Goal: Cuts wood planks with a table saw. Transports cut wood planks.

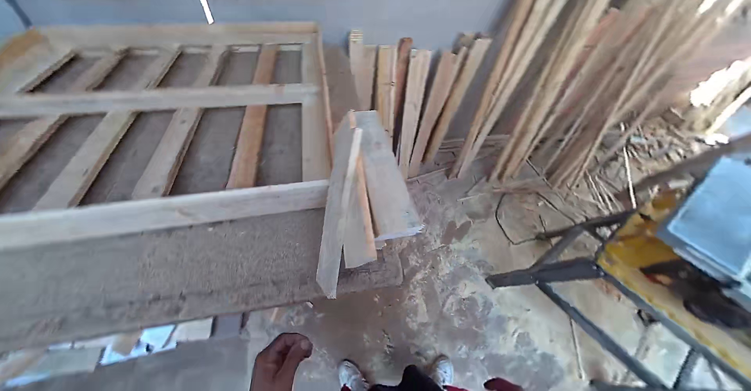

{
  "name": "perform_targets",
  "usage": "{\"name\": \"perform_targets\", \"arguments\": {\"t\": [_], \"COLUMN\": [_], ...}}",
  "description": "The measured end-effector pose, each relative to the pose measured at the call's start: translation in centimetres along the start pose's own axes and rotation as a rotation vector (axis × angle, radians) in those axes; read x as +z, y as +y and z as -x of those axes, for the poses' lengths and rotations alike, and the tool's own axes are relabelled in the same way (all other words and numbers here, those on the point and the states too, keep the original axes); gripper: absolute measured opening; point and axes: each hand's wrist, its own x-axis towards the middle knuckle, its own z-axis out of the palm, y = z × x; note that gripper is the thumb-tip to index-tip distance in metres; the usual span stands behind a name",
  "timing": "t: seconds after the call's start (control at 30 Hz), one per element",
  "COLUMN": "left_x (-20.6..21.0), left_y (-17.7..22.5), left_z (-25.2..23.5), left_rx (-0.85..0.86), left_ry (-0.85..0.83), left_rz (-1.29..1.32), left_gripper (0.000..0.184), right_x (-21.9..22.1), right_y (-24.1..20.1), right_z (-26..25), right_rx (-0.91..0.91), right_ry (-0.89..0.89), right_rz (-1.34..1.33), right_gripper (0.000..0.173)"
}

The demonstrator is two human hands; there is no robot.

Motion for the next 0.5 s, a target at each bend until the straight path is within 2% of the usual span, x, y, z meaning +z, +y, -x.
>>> {"name": "perform_targets", "arguments": {"t": [0.03, 0.07, 0.1, 0.17, 0.2, 0.23, 0.3, 0.37, 0.5], "left_x": [0.6, 1.1, 1.3, 1.8, 2.3, 2.9, 3.7, 4.6, 5.7], "left_y": [3.0, 5.9, 8.3, 10.6, 10.8, 10.8, 10.8, 11.8, 14.1], "left_z": [-0.8, -2.3, -4.4, -10.0, -12.8, -15.0, -18.3, -19.8, -18.7], "left_rx": [0.192, 0.311, 0.346, 0.233, 0.162, 0.1, 0.022, -0.038, -0.114], "left_ry": [0.078, 0.135, 0.129, -0.015, -0.075, -0.129, -0.228, -0.267, -0.262], "left_rz": [0.06, 0.058, 0.001, -0.137, -0.163, -0.151, -0.066, 0.006, 0.112], "left_gripper": [0.012, 0.016, 0.034, 0.088, 0.105, 0.111, 0.11, 0.094, 0.065], "right_x": [0.6, 1.3, 1.8, 1.5, 0.7, -0.5, -3.3, -6.0, -10.1], "right_y": [0.5, 0.9, 0.6, -1.6, -3.3, -5.5, -11.2, -17.0, -26.7], "right_z": [-0.3, -0.6, -0.8, -2.0, -2.9, -3.8, -4.5, -3.3, 1.0], "right_rx": [-0.002, -0.018, -0.051, -0.163, -0.232, -0.299, -0.405, -0.499, -0.692], "right_ry": [0.025, 0.068, 0.105, 0.162, 0.184, 0.205, 0.221, 0.216, 0.167], "right_rz": [-0.047, -0.111, -0.207, -0.363, -0.406, -0.438, -0.502, -0.568, -0.598], "right_gripper": [0.044, 0.044, 0.042, 0.041, 0.042, 0.043, 0.047, 0.046, 0.053]}}
